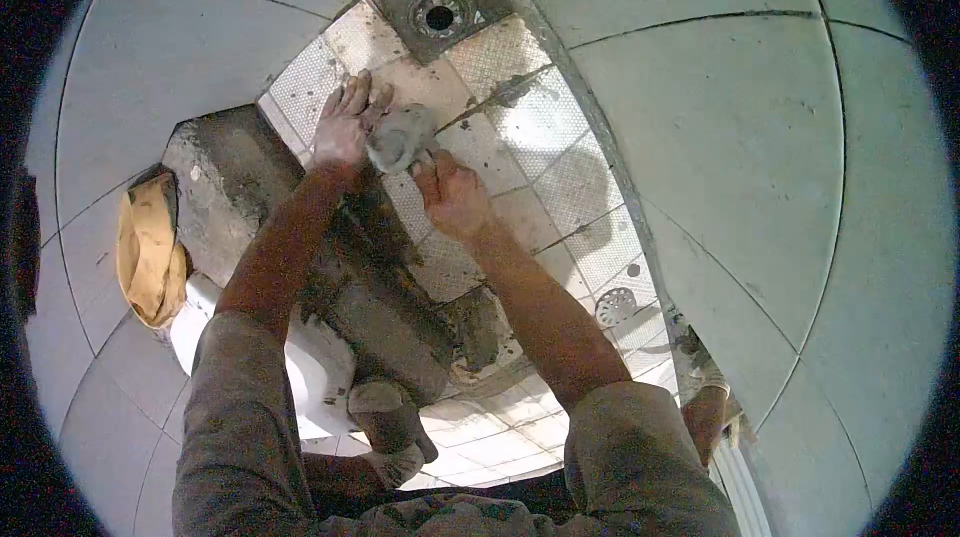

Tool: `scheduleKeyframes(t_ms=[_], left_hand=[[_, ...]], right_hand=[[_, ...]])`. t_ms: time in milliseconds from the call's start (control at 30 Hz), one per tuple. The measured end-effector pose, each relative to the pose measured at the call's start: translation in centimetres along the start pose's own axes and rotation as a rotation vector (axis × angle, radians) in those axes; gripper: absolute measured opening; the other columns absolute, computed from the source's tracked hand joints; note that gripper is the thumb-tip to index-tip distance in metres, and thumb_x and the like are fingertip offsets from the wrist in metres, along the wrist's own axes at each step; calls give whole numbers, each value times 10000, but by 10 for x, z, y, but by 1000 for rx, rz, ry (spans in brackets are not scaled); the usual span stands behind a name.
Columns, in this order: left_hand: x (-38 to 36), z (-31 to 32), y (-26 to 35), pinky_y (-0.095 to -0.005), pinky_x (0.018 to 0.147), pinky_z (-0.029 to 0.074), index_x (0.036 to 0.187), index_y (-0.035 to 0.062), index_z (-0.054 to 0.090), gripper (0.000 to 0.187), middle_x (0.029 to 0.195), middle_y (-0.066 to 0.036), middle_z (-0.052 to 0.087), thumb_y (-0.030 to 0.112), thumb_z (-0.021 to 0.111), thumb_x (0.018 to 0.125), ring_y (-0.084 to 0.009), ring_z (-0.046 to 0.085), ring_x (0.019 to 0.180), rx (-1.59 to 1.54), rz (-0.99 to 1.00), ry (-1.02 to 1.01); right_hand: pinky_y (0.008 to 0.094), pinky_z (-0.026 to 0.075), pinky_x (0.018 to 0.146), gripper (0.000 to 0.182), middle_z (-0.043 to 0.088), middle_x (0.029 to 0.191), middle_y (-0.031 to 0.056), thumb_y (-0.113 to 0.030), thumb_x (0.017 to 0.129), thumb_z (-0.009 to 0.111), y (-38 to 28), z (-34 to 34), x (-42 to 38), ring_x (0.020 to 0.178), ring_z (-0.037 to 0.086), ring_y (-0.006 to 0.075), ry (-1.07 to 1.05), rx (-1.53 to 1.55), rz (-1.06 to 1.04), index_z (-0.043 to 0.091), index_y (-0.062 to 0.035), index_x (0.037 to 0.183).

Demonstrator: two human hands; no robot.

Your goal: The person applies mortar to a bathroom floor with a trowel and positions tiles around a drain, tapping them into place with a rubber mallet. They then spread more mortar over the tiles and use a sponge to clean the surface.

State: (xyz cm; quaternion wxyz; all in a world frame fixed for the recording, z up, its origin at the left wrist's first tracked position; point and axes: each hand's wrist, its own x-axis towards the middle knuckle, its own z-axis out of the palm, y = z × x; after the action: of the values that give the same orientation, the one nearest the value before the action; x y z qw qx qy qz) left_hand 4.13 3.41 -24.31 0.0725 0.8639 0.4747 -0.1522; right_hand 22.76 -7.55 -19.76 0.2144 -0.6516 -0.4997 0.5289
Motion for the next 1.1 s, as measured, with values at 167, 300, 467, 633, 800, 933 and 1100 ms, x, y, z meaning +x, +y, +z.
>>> scheduleKeyframes(t_ms=[167, 300, 467, 633, 800, 933, 1100], left_hand=[[2, 8, -5, -413, 1137, 240, 1437, 255, 381, 545, 1539, -119, 279, 356, 493, 913, -263, 321, 1395, -79, 14, 70], [1, 7, -3, -389, 1161, 189, 1424, 315, 410, 499, 1535, -68, 300, 494, 389, 959, -216, 304, 1406, -66, -39, 15], [2, 10, -6, -401, 1158, 192, 1431, 317, 389, 507, 1534, -47, 307, 493, 394, 956, -206, 306, 1405, -54, -32, 26], [-1, 18, -5, -425, 1157, 181, 1441, 293, 375, 552, 1529, -34, 319, 527, 390, 941, -194, 328, 1393, -63, -32, 65], [-5, 16, -3, -432, 1121, 257, 1422, 225, 409, 554, 1441, -84, 452, 487, 441, 934, -217, 432, 1326, -85, -27, 220], [-4, 9, -2, -475, 1141, 210, 1405, 203, 428, 539, 1425, -28, 478, 464, 457, 934, -196, 452, 1312, 162, -20, 153], [-1, -5, 4, -540, 1165, 55, 1439, 232, 364, 585, 1496, 27, 380, 552, 304, 954, -129, 290, 1405, 148, -105, -111]], right_hand=[[553, 492, 730, 396, 629, 807, 294, -376, 968, 453, 3, 8, 4, 803, 620, 484, -21, -227, 6, 488, 17, 1001], [557, 491, 735, 408, 628, 806, 297, -389, 971, 439, 1, 6, 1, 804, 617, 490, -31, -231, -32, 489, 15, 1003], [551, 493, 723, 396, 626, 807, 288, -376, 974, 434, 0, 7, 4, 793, 620, 474, -106, -297, 35, 492, 15, 991], [548, 490, 710, 366, 625, 797, 278, -360, 970, 458, 0, 9, -1, 791, 620, 470, -62, -325, -4, 483, 3, 1011], [555, 484, 680, 354, 625, 789, 286, -349, 965, 482, 6, 16, -3, 783, 615, 485, 27, -251, -119, 471, -5, 1048], [539, 503, 603, 325, 622, 746, 263, -317, 966, 479, 7, 16, 0, 683, 630, 438, 30, -313, -113, 486, 7, 945], [549, 498, 624, 324, 619, 726, 263, -319, 967, 478, 4, 16, 3, 689, 623, 457, -9, -353, -76, 478, 5, 967]])
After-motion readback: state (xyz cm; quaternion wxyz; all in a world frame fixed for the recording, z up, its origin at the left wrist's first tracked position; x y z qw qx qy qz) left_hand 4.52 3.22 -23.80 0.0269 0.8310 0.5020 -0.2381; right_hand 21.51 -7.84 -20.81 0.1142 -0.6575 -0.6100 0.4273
